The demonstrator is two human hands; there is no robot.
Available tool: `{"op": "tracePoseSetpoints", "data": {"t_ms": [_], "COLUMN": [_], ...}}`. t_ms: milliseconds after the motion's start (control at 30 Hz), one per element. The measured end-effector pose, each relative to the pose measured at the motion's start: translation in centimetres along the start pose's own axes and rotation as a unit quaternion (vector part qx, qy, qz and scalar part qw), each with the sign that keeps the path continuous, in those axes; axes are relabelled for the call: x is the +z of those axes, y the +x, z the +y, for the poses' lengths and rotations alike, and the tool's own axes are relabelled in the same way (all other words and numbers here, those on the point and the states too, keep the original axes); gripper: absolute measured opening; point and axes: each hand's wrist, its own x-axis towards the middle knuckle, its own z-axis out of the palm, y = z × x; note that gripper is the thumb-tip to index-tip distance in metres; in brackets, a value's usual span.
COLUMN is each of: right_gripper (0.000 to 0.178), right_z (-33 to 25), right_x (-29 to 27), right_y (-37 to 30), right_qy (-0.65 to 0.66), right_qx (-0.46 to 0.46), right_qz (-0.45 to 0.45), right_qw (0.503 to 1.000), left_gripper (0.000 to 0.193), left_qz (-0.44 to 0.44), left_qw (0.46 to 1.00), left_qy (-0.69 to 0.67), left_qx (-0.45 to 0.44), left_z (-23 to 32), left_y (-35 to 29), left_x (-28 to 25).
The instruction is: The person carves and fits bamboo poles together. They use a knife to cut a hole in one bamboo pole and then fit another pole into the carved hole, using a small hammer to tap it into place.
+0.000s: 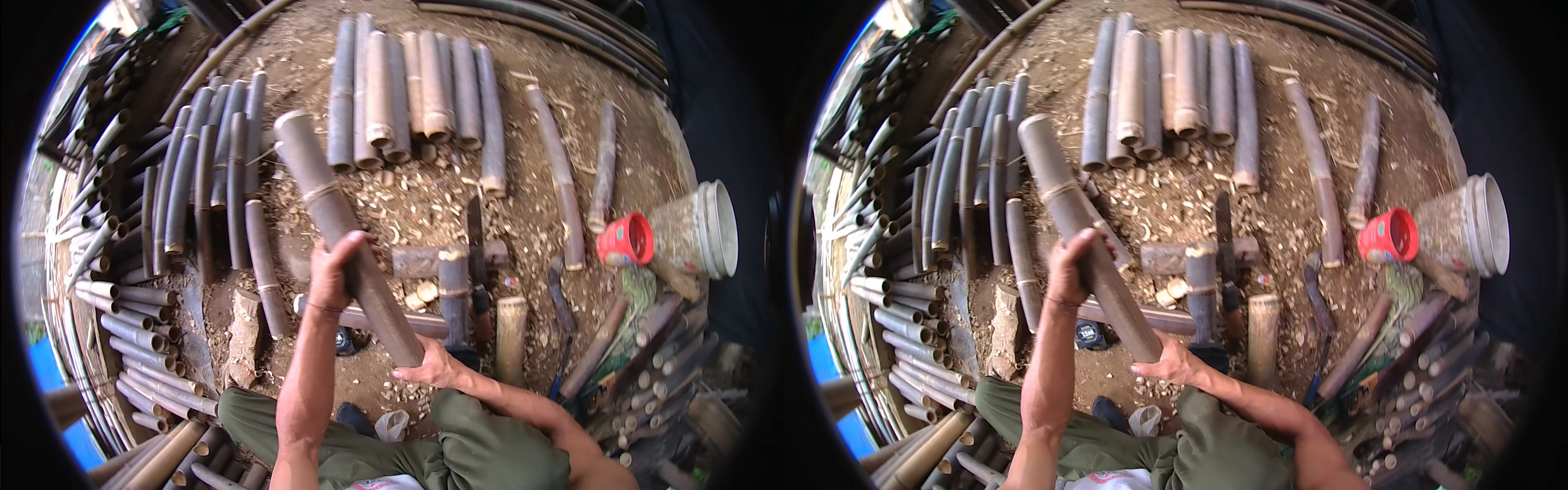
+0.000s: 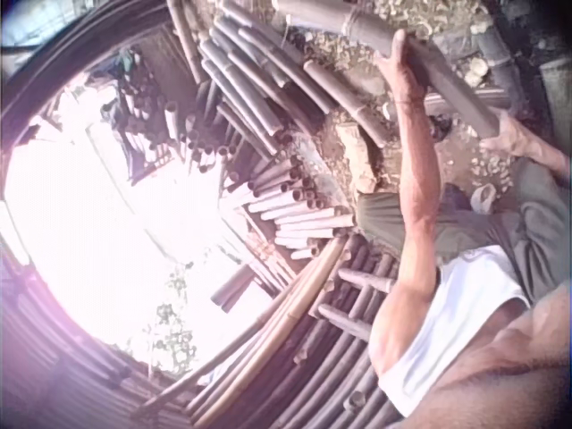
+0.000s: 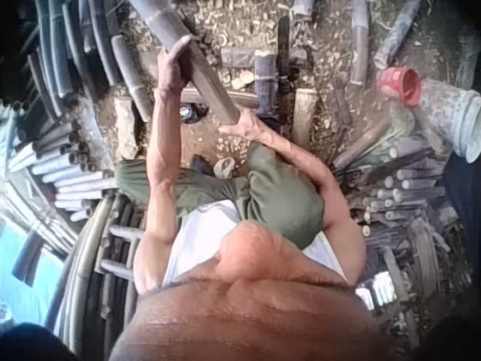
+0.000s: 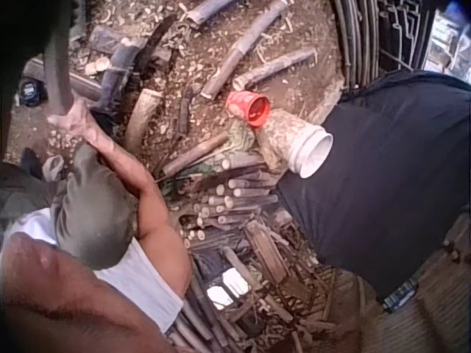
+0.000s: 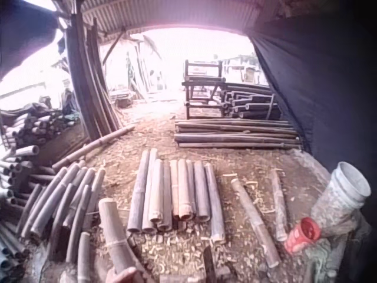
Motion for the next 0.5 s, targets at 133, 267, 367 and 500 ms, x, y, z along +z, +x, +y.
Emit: {"op": "tracePoseSetpoints", "data": {"t_ms": [133, 267, 367, 500], "right_gripper": [0.086, 0.082, 0.055, 0.078], "right_z": [2.0, 1.1, 4.1, 6.9], "right_x": [-0.2, -2.4, -7.6, -11.2], "right_y": [-1.5, -0.8, -0.6, -1.3], "right_qy": [-0.074, -0.336, -0.262, -0.368], "right_qx": [0.003, -0.128, -0.094, 0.09], "right_qz": [-0.018, 0.101, 0.39, 0.362], "right_qw": [0.997, 0.928, 0.878, 0.852], "left_gripper": [0.046, 0.043, 0.04, 0.04], "left_qz": [0.013, -0.02, -0.061, -0.082], "left_qw": [0.998, 0.99, 0.972, 0.96], "left_qy": [0.033, 0.072, 0.076, 0.172], "left_qx": [0.053, 0.12, 0.215, 0.204], "left_z": [2.4, 4.7, 4.6, 2.2], "left_y": [0.0, -1.1, -0.8, -1.0], "left_x": [0.5, 1.3, 4.7, 5.4]}}
